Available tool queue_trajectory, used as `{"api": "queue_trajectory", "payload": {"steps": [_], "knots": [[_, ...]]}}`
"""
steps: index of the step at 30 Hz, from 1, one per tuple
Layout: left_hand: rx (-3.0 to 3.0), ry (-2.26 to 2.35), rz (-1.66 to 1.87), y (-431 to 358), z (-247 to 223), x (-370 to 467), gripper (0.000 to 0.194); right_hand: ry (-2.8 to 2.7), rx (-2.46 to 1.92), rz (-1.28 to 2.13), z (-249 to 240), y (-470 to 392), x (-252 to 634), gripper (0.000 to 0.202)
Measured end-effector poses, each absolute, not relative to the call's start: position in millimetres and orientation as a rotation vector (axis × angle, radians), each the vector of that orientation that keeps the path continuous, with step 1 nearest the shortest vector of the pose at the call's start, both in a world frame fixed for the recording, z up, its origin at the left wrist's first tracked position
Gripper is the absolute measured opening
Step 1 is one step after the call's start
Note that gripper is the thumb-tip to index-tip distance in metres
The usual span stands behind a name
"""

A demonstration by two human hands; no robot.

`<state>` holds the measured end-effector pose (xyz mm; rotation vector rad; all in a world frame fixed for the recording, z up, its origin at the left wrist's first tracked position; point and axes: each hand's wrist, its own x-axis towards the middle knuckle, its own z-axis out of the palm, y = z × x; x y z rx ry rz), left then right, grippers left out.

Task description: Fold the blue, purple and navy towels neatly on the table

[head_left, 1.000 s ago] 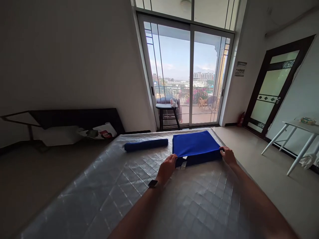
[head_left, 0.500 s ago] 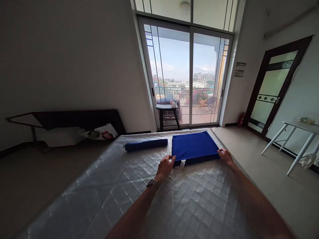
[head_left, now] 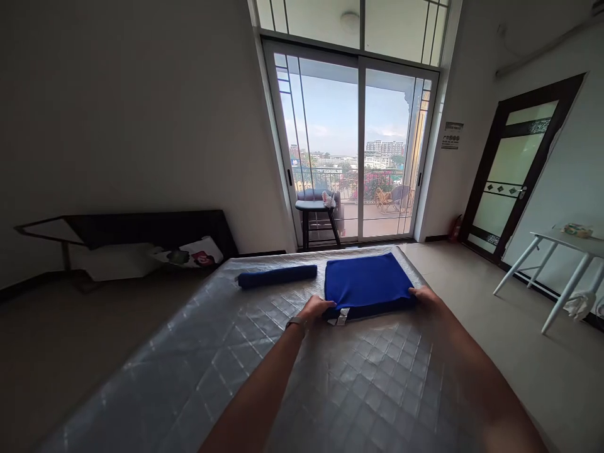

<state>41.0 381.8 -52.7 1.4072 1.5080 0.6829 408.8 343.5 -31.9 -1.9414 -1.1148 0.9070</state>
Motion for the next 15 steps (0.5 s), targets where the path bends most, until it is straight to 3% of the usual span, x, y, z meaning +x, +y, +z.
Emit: {"api": "queue_trajectory", "payload": {"steps": [8, 15], "knots": [[1.173, 1.336, 1.018, 325.5, -14.1, 19.2, 0.035, -1.089, -1.714, 1.04, 17.9, 274.9, 395.9, 0.019], [1.239, 1.165, 1.318, 268.6, 70.0, -16.9, 0.031, -1.348, -1.429, 0.876, 107.5, 209.8, 366.0, 0.023]]}}
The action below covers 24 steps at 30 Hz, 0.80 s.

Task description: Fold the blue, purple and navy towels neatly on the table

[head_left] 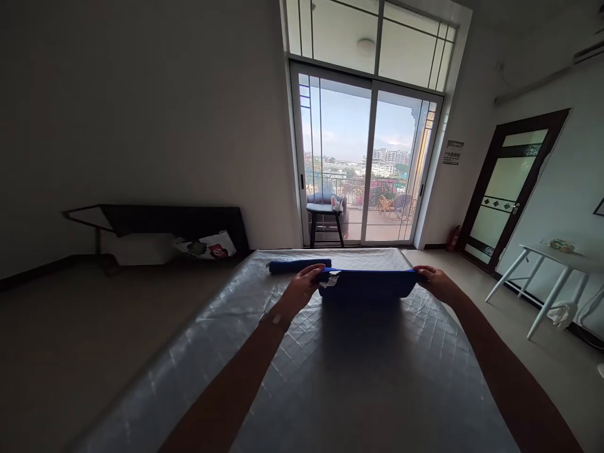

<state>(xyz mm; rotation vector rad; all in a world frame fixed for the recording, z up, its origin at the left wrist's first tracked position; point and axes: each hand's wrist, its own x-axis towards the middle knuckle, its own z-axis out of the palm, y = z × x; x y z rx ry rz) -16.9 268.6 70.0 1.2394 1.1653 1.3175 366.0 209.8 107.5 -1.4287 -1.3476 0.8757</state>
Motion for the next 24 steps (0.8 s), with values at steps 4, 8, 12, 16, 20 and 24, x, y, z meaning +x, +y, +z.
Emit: {"api": "queue_trajectory", "payload": {"steps": [4, 8, 12, 16, 20, 24], "knots": [[1.358, 1.049, 1.392, 218.6, 127.0, -48.0, 0.036, -1.43, -1.335, 0.844, 162.3, 171.4, 340.5, 0.035], [1.641, 1.078, 1.302, 159.8, 176.0, -87.2, 0.062, -1.618, -1.286, 0.759, 207.6, 123.8, 317.0, 0.057], [1.786, 1.29, 1.317, 119.2, 203.6, -122.0, 0.068, -1.715, -1.348, 0.526, 235.4, 86.1, 292.4, 0.045], [1.86, 1.303, 1.236, 88.8, 209.3, -146.6, 0.072, -1.812, -1.345, 0.522, 239.1, 60.1, 277.6, 0.049], [1.909, 1.442, 1.247, 57.1, 209.9, -152.6, 0.065, -1.874, -1.304, 0.531, 228.1, 42.5, 270.4, 0.069], [2.002, 1.682, 1.302, 37.2, 211.1, -147.9, 0.055, -1.844, -1.345, 0.321, 220.5, 34.8, 264.1, 0.054]]}}
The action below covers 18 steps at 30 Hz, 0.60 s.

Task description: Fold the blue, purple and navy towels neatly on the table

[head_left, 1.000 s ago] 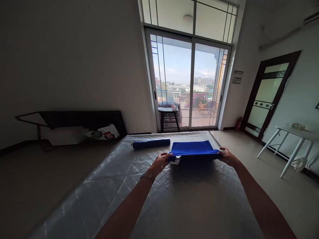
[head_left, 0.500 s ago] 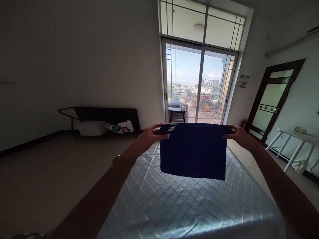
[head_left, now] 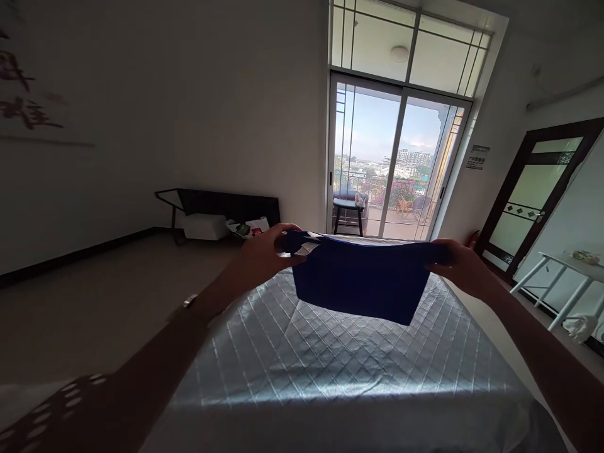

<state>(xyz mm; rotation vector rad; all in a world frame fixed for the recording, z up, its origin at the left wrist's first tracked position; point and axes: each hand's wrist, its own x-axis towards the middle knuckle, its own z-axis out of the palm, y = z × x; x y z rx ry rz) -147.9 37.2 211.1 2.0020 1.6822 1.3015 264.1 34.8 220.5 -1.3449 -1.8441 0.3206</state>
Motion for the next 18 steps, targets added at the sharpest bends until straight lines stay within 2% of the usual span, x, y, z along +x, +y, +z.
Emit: {"api": "queue_trajectory", "payload": {"steps": [3, 9, 12, 16, 18], "knots": [[2.127, 1.753, 1.307, 31.0, 206.6, -144.4, 0.052, -1.834, -1.389, 0.164, 222.2, 31.3, 260.4, 0.043], [2.154, 1.793, 1.213, 36.1, 180.6, -134.3, 0.056, -1.874, -1.524, 0.014, 226.7, 22.4, 253.2, 0.035], [2.145, 1.854, 1.153, 41.5, 171.0, -132.9, 0.049, -1.906, -1.524, -0.024, 225.2, 20.3, 251.7, 0.031], [2.194, 1.829, 1.06, 41.3, 170.9, -139.9, 0.031, -1.94, -1.527, 0.055, 224.2, 21.0, 256.1, 0.037], [2.185, 1.746, 1.046, 38.1, 174.6, -144.7, 0.03, -1.976, -1.519, 0.144, 224.6, 21.5, 260.6, 0.042]]}}
